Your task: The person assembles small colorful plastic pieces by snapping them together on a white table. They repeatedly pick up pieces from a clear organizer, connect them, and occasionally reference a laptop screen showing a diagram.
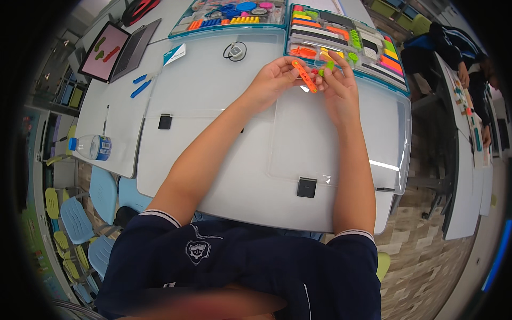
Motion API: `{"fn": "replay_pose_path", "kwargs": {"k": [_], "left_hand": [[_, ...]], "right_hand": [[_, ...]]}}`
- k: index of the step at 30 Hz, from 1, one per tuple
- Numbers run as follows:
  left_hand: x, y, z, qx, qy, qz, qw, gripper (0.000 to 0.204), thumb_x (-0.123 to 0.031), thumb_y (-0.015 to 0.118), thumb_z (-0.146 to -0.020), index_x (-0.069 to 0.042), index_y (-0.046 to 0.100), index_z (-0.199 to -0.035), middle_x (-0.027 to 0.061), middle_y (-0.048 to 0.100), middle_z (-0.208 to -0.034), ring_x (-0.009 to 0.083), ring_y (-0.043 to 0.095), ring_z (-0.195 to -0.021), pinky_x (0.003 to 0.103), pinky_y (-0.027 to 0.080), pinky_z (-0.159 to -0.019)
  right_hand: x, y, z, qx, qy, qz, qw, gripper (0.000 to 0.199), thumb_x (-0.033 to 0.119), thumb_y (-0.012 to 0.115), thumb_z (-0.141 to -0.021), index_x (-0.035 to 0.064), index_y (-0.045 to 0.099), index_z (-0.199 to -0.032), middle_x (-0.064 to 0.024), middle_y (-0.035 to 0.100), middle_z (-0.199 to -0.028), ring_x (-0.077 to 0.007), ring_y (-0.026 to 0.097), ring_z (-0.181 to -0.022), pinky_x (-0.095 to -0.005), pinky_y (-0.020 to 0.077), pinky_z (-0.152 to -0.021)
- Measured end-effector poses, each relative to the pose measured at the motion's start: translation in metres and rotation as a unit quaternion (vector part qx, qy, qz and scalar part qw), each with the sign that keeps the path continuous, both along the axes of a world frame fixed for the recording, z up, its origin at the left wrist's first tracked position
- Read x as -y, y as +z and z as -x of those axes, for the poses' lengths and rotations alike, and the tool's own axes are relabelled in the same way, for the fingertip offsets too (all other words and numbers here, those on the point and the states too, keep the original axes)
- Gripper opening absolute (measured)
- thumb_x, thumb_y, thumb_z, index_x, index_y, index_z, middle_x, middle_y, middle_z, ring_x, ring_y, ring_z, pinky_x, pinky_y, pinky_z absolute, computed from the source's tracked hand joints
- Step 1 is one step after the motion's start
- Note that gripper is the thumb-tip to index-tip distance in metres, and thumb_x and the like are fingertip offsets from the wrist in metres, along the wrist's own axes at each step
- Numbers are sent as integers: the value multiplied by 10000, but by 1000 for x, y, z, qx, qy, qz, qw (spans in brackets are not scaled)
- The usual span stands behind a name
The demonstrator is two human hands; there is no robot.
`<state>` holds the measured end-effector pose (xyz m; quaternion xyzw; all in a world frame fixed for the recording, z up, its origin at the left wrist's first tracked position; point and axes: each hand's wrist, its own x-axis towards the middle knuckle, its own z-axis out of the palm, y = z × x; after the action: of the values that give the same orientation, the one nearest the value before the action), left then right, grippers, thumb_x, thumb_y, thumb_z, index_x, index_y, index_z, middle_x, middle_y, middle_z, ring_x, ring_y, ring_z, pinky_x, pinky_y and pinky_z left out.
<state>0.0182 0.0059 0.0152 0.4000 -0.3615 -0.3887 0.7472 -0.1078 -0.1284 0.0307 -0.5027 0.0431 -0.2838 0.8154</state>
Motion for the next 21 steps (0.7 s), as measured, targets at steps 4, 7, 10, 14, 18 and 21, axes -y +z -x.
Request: {"fn": "replay_pose_path", "kwargs": {"k": [4, 7, 10, 14, 18, 21], "left_hand": [[1, -1, 1, -23, 10, 25, 999, 290, -195, 538, -997, -31, 484, -1230, 106, 618, -1147, 215, 613, -1085, 396, 503, -980], [1, 0, 3, -33, 19, 23, 999, 307, -207, 531, -1001, -35, 465, -1246, 104, 615, -1149, 218, 612, -1089, 398, 516, -967], [0, 3, 5, -8, 25, 8, 1000, 314, -205, 532, -1001, -33, 456, -1252, 105, 612, -1151, 215, 615, -1089, 386, 536, -945], [0, 5, 8, 30, 20, 3, 999, 320, -197, 527, -1004, -36, 438, -1267, 115, 614, -1147, 213, 624, -1077, 368, 554, -919], [1, 5, 12, 26, 22, 4, 999, 308, -188, 515, -1010, -34, 428, -1262, 131, 624, -1136, 219, 636, -1061, 367, 553, -919], [2, 3, 14, 21, 33, 17, 999, 288, -144, 523, -1002, -10, 415, -1233, 161, 624, -1112, 232, 645, -1035, 383, 568, -899]], "right_hand": [[-1, 1, 2, -2, 9, 6, 1000, 441, 15, 558, -937, -1, 435, -1361, -52, 555, -950, -122, 549, -810, -252, 437, -720], [-1, 0, 6, 8, -7, -11, 1000, 412, 5, 569, -929, 5, 465, -1327, -58, 570, -976, -118, 545, -820, -250, 437, -729], [-1, -1, 10, 9, -35, -28, 999, 364, 17, 593, -925, 10, 501, -1278, -53, 594, -978, -113, 546, -810, -250, 438, -734], [-3, 3, 19, -40, -72, 26, 996, 306, 67, 605, -940, 11, 536, -1233, -41, 600, -939, -107, 542, -787, -241, 435, -731], [-13, 9, 34, -93, -103, 42, 989, 273, 110, 633, -939, 6, 573, -1184, -34, 614, -909, -107, 562, -754, -251, 446, -684], [-22, 12, 40, -115, -104, 36, 987, 266, 128, 631, -944, 4, 585, -1174, -30, 610, -902, -105, 562, -745, -246, 447, -660]]}}
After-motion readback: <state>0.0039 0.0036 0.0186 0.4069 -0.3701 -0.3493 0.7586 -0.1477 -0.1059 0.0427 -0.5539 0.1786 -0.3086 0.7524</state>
